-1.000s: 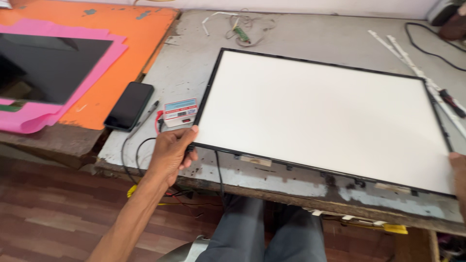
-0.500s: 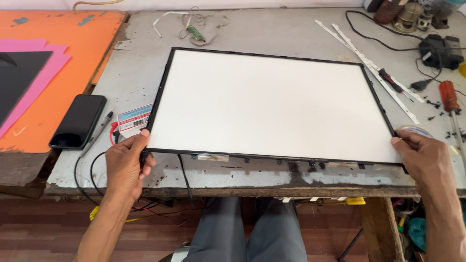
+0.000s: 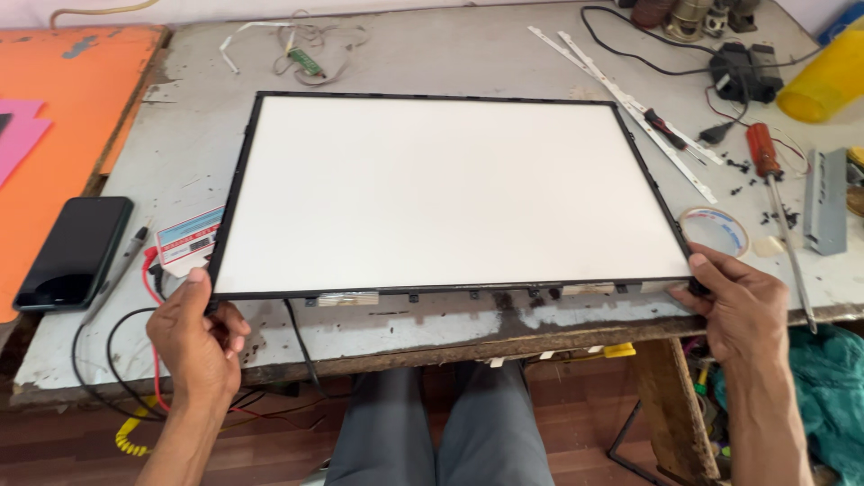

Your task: The person aligns a black plastic bezel onto a white LCD panel and presses it into place. They then flip the assembly and use a screwdriver to fasten screws into the back of the panel. Finally, they flip the unit back over and connect a ribbon cable to the circuit board.

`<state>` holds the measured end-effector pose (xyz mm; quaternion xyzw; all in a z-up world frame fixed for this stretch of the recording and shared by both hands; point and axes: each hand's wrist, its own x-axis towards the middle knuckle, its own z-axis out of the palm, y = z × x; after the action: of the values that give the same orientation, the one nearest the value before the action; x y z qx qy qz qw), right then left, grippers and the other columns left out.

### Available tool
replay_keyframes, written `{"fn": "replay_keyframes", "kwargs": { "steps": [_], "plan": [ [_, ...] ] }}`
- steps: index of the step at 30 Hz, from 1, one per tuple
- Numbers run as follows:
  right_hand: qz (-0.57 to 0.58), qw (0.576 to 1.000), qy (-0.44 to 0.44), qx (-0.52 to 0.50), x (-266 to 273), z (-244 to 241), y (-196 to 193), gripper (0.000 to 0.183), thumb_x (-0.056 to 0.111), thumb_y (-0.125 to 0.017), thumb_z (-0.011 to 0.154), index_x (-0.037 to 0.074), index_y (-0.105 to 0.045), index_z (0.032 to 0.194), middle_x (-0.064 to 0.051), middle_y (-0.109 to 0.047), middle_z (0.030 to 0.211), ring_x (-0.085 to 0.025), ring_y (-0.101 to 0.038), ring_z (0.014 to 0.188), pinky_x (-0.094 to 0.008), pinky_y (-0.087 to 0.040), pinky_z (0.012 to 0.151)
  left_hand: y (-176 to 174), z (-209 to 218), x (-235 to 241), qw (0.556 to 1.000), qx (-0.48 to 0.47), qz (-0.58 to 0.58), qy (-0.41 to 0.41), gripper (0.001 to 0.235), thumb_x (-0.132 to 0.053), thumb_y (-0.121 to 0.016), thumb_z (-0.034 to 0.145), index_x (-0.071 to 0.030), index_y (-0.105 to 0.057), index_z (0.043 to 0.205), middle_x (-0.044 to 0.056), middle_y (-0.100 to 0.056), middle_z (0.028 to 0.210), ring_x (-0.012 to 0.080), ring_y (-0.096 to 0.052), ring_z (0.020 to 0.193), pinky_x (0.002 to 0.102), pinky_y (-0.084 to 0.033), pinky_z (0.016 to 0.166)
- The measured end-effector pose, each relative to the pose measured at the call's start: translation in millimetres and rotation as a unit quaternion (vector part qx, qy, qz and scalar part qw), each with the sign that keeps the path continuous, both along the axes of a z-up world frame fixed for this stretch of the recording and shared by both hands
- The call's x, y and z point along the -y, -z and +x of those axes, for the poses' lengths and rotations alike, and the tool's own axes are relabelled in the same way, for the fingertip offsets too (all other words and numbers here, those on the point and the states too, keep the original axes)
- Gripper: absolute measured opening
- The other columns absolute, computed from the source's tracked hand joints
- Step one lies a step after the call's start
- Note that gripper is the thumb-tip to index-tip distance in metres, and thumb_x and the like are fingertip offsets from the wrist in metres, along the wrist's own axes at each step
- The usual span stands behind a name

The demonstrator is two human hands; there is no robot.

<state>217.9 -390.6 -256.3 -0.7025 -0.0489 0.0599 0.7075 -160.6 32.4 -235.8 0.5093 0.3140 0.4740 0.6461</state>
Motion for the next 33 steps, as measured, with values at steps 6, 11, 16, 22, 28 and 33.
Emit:
{"fn": "replay_keyframes", "kwargs": {
  "steps": [6, 11, 16, 22, 28, 33],
  "plan": [
    [0.016, 1.000, -0.007, 0.005, 0, -2, -3, 0.028, 0.007, -0.070, 0.101, -0.010, -0.068, 0.124, -0.019, -0.070, 0.109, -0.017, -0.069, 0.081, -0.024, -0.064, 0.069, 14, 0, -4, 0.999, 0.036, 0.024, -0.003, 0.032, -0.022, -0.062, 0.110, -0.003, -0.060, 0.084, 0.008, -0.060, 0.067, 0.0140, -0.050, 0.044, 0.026, -0.033, 0.035],
    [0.025, 0.999, -0.022, -0.001, 1, -3, -3, 0.030, 0.009, -0.068, 0.101, -0.009, -0.067, 0.126, -0.017, -0.070, 0.111, -0.015, -0.070, 0.083, -0.023, -0.064, 0.070, 14, -1, -5, 0.999, 0.029, 0.013, -0.010, 0.032, -0.023, -0.061, 0.110, -0.003, -0.061, 0.084, 0.007, -0.059, 0.065, 0.0140, -0.049, 0.042, 0.025, -0.031, 0.034],
    [0.075, 0.996, -0.051, 0.009, 4, -6, -2, 0.031, 0.010, -0.065, 0.104, -0.010, -0.066, 0.127, -0.018, -0.071, 0.113, -0.016, -0.071, 0.087, -0.023, -0.064, 0.073, 11, 0, -3, 1.000, 0.016, 0.009, -0.007, 0.031, -0.025, -0.060, 0.110, -0.002, -0.064, 0.089, 0.008, -0.057, 0.061, 0.0137, -0.047, 0.040, 0.024, -0.029, 0.032],
    [-0.004, 0.992, -0.042, 0.118, -3, -24, -6, 0.031, 0.005, -0.070, 0.094, 0.000, -0.068, 0.125, -0.020, -0.067, 0.134, -0.020, -0.071, 0.109, -0.029, -0.064, 0.084, 11, 0, -3, 1.000, 0.016, 0.020, 0.001, 0.031, -0.025, -0.060, 0.111, 0.000, -0.064, 0.093, 0.008, -0.059, 0.065, 0.0139, -0.049, 0.042, 0.024, -0.030, 0.032],
    [-0.103, 0.963, -0.060, 0.240, -12, -46, -11, 0.030, 0.001, -0.078, 0.082, 0.010, -0.075, 0.111, -0.011, -0.064, 0.147, -0.019, -0.065, 0.124, -0.029, -0.059, 0.097, 15, 0, -5, 1.000, 0.025, 0.012, -0.005, 0.031, -0.027, -0.062, 0.110, 0.000, -0.065, 0.095, 0.007, -0.061, 0.069, 0.0136, -0.051, 0.043, 0.024, -0.032, 0.033],
    [-0.102, 0.961, -0.035, 0.255, -18, -52, -12, 0.027, -0.002, -0.078, 0.084, 0.008, -0.075, 0.109, -0.011, -0.068, 0.140, -0.018, -0.068, 0.117, -0.027, -0.059, 0.097, 17, -1, -5, 1.000, 0.028, 0.013, -0.001, 0.032, -0.028, -0.063, 0.111, -0.001, -0.063, 0.095, 0.007, -0.062, 0.071, 0.0136, -0.052, 0.045, 0.024, -0.032, 0.034]
  ]
}}
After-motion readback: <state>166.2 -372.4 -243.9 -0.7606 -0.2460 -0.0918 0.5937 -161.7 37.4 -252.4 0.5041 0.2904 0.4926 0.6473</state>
